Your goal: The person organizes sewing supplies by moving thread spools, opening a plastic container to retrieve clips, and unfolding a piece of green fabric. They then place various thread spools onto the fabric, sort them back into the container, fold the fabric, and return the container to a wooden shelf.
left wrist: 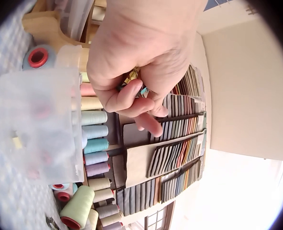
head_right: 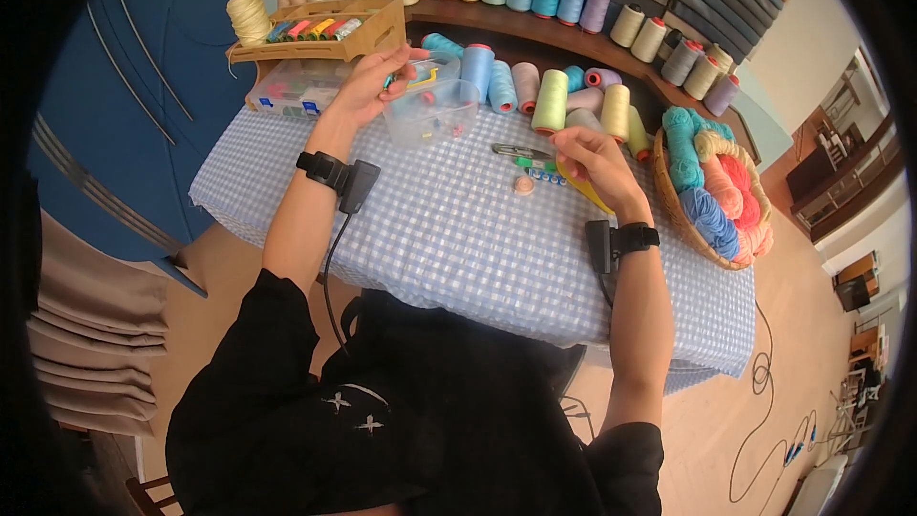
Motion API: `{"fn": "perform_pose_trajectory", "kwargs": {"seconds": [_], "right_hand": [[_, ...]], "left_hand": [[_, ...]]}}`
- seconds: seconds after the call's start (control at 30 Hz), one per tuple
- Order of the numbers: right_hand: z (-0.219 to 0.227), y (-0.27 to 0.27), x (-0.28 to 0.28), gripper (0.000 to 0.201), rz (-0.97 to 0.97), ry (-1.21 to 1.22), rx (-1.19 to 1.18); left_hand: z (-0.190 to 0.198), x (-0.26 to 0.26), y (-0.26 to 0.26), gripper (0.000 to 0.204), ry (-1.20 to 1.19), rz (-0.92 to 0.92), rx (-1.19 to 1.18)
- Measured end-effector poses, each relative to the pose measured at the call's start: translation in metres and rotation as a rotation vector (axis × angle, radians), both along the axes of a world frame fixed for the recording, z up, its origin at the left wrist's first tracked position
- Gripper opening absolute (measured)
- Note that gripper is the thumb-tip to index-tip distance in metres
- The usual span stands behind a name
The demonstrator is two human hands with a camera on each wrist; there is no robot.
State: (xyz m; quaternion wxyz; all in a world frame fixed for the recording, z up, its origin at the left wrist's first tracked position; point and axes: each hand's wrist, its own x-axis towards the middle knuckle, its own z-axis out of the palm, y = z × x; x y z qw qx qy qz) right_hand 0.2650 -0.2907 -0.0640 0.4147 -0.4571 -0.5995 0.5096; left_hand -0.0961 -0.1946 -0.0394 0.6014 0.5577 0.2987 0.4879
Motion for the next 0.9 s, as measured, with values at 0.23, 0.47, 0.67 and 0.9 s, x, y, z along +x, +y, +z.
{"fn": "perform_pose_trajectory", "kwargs": {"seconds": [0.23,0.47,0.67,0.9], "right_hand": [[0.003,-0.001,0.000,0.024,0.008,-0.027,-0.010],[-0.001,0.001,0.001,0.021,0.000,0.000,-0.001],[0.001,0.000,0.001,0.024,0.018,-0.031,-0.016],[0.002,-0.001,0.000,0.024,0.019,-0.033,-0.015]], "left_hand": [[0.002,0.004,-0.002,0.047,0.085,0.047,0.025],[0.002,0.001,-0.003,0.038,-0.031,0.071,-0.002],[-0.006,-0.012,0.016,0.041,-0.314,-0.103,-0.074],[-0.010,-0.004,0.012,0.036,-0.318,-0.151,-0.020]]}}
